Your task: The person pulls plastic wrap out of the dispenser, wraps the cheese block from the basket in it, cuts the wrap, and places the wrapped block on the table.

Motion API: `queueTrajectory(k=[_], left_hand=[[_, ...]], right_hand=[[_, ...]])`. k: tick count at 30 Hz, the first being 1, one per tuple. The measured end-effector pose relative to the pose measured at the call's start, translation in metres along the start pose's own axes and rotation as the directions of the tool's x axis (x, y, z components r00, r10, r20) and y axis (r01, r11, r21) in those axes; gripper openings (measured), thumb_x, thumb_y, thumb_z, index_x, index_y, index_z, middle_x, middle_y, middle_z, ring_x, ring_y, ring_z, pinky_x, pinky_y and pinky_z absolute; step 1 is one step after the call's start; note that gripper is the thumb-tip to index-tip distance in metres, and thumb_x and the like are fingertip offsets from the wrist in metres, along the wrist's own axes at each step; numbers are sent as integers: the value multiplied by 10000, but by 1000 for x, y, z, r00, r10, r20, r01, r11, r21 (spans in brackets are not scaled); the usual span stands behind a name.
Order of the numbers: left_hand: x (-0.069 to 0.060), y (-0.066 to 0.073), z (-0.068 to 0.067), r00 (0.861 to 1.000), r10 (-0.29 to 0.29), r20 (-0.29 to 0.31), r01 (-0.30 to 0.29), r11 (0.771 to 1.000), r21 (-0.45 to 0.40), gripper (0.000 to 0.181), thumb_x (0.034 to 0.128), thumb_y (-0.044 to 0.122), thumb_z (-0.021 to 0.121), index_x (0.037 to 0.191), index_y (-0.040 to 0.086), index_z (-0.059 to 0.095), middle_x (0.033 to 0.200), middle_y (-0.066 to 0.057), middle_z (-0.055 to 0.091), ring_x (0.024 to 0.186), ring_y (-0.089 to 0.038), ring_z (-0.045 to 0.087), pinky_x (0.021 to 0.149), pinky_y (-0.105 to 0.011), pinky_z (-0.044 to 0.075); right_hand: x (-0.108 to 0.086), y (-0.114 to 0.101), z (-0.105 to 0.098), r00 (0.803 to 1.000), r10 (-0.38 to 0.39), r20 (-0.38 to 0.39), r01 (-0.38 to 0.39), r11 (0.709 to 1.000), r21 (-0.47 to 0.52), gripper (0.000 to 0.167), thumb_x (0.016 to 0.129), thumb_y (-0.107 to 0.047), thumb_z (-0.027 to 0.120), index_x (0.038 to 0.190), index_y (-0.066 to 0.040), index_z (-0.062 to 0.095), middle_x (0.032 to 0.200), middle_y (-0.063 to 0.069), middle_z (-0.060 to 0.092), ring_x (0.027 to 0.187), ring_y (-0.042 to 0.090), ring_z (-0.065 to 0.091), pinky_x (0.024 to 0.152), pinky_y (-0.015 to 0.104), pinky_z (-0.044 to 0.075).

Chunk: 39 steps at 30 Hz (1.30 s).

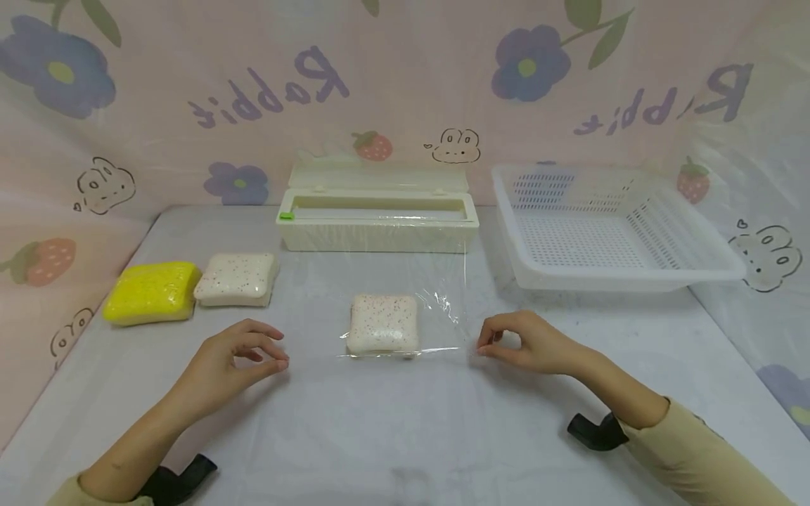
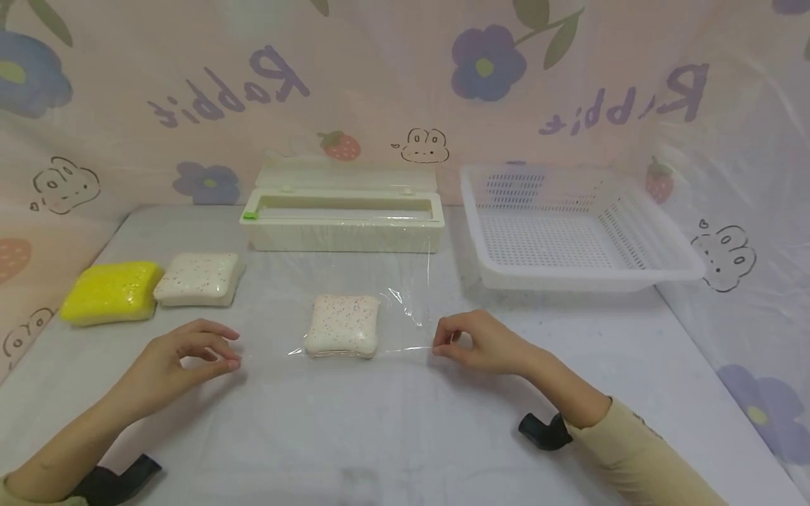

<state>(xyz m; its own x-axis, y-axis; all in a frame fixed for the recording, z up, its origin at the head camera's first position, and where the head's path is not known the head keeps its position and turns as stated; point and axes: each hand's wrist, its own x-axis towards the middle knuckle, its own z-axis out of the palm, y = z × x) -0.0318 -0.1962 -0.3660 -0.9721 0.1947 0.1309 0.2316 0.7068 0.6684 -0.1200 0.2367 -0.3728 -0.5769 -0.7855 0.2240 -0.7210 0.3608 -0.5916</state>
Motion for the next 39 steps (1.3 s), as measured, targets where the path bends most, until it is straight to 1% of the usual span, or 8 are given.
queueTrajectory(k=[3,10,18,21,25,30,37,39], left_hand=[[1,1,1,1000,-9,-24,9,999,-30,116,804,159,773,840,248,708,994,33,672,872,-12,582,759,-230,542],[10,3,1,990,-138,28,139,988,-71,113,867,295,715,902,187,711,924,54,692,896,-131,624,789,-282,515],[19,-3,4,971,-218,99,234,953,-194,249,921,317,644,971,74,675,981,-43,701,898,-134,619,777,-216,490],[22,-6,8,974,-187,127,219,921,-324,248,937,247,628,978,2,632,1058,-121,687,936,-124,642,801,-165,503],[25,-9,11,983,-99,153,161,864,-476,217,959,155,587,988,-60,563,1103,-205,664,978,-108,668,842,-182,529],[28,-10,13,984,-43,172,130,835,-536,222,994,137,516,1028,-82,503,1032,-217,668,918,-125,692,811,-252,562],[27,-8,18,992,-63,112,110,865,-490,197,1015,125,465,1017,-71,475,955,-189,689,863,-97,690,770,-240,562],[26,-7,19,992,-82,96,117,882,-457,176,1014,119,466,1018,-57,472,937,-179,700,843,-82,684,755,-235,559]], right_hand=[[2,1,0,997,49,-57,-49,999,6,111,847,-65,716,848,-166,668,810,-91,699,799,28,635,765,290,519],[5,3,5,987,148,-60,-137,979,151,13,891,-91,673,903,-87,677,881,12,723,857,109,680,857,262,544],[9,6,11,953,305,-1,-276,864,421,74,930,-70,609,893,-6,599,948,179,710,875,241,699,783,294,573],[9,9,13,955,295,39,-277,832,480,88,953,-48,561,912,29,550,981,212,705,887,250,701,770,341,579],[9,11,15,959,280,47,-266,824,500,89,963,-38,536,918,39,529,1023,246,671,845,213,693,753,325,580],[9,10,14,965,263,22,-232,807,542,91,950,-22,553,916,62,542,1029,287,620,820,142,675,739,311,581],[10,14,15,980,196,42,-173,725,666,110,973,1,492,936,105,481,1132,324,592,1033,212,678,835,395,566],[10,16,17,985,166,51,-157,721,675,101,982,9,464,956,107,469,1104,348,595,1013,261,685,834,417,560]])
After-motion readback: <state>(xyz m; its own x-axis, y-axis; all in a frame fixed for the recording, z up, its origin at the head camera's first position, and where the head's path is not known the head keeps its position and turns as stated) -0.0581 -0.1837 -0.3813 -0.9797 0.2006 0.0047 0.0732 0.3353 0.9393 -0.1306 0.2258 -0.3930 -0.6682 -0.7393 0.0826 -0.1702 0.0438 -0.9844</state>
